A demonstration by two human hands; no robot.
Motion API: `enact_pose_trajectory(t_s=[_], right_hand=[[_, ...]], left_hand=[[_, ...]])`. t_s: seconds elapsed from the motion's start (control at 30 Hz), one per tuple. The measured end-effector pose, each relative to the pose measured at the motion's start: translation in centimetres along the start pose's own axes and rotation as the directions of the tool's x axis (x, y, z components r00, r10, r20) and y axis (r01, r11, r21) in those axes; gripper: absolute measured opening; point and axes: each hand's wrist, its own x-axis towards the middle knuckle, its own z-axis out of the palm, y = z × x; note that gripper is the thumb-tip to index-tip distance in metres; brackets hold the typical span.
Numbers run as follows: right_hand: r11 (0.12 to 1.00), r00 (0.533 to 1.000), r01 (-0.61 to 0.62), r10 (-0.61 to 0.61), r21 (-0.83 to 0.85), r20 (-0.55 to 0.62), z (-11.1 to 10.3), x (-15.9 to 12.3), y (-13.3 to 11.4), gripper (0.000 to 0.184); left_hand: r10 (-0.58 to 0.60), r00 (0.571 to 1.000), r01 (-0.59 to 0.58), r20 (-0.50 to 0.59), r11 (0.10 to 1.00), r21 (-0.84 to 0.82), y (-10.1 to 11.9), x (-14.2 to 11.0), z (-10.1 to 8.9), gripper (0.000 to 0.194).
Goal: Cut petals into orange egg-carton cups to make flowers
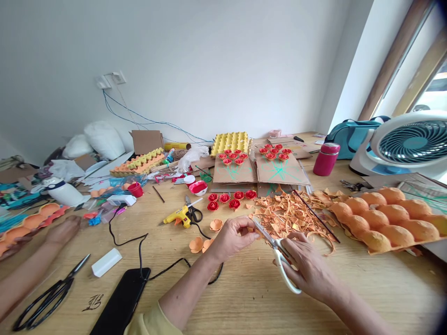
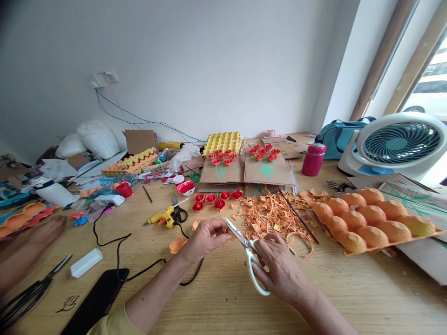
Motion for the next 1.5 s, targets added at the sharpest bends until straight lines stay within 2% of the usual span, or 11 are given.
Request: enact_pose_trajectory(t_s=[0.13,0.27,0.53,0.63,0.77,0.93,1.03,1.23,1.3,1.37,1.5], right_hand=[[0.992,0.993,-0.117,0.116,0.047,0.025,0.5,0.2,0.1,0.023],[0.958,0.964,-0.260,0.265,0.120,-0.030,0.9,0.3,1.0,0.031],[0.864,0.925,-0.349,0.380,0.362,-0.014,0.1,0.5,1.3,0.031],[0.783,0.904,-0.385,0.427,0.488,0.029,0.2,0.4,1.3,0.033],[0.608,0.876,-0.419,0.467,0.674,0.122,0.5,0.3,1.5,0.037],[0.465,0.860,-0.426,0.474,0.776,0.188,0.3,0.9,1.1,0.041],[0.480,0.871,-0.417,0.454,0.771,0.188,0.0,1.1,0.9,0.034],[0.732,0.924,-0.355,0.370,0.581,0.098,-0.4,0.8,0.4,0.015],[0.751,0.923,-0.353,0.379,0.558,0.074,-0.2,0.8,0.3,0.014],[0.680,0.910,-0.349,0.411,0.645,0.059,0.1,0.9,0.4,0.017],[0.440,0.876,-0.333,0.471,0.834,0.101,0.7,1.1,0.6,0.033]], left_hand=[[-0.089,0.996,0.088,-0.008,0.993,-0.083,-0.5,0.3,-0.1,0.018],[-0.143,0.990,0.136,-0.014,0.968,-0.210,-0.6,0.3,-0.1,0.020],[-0.184,0.982,0.186,0.031,0.947,-0.264,-0.5,0.1,0.0,0.025],[-0.214,0.975,0.221,0.053,0.953,-0.206,-0.9,0.2,0.0,0.027],[-0.181,0.982,0.185,0.046,0.975,-0.122,-1.2,0.2,0.0,0.025],[-0.182,0.977,0.198,0.109,0.966,-0.166,-0.7,-0.1,0.2,0.022],[-0.171,0.970,0.205,0.173,0.957,-0.205,-0.5,-0.2,0.5,0.023],[-0.188,0.964,0.234,0.188,0.934,-0.270,-1.2,-0.2,0.5,0.029],[-0.184,0.967,0.229,0.174,0.930,-0.287,-1.4,-0.3,0.6,0.032],[-0.177,0.971,0.219,0.161,0.929,-0.297,-1.4,-0.3,0.7,0.034],[-0.152,0.975,0.197,0.162,0.930,-0.310,-1.1,-0.4,1.1,0.037]])
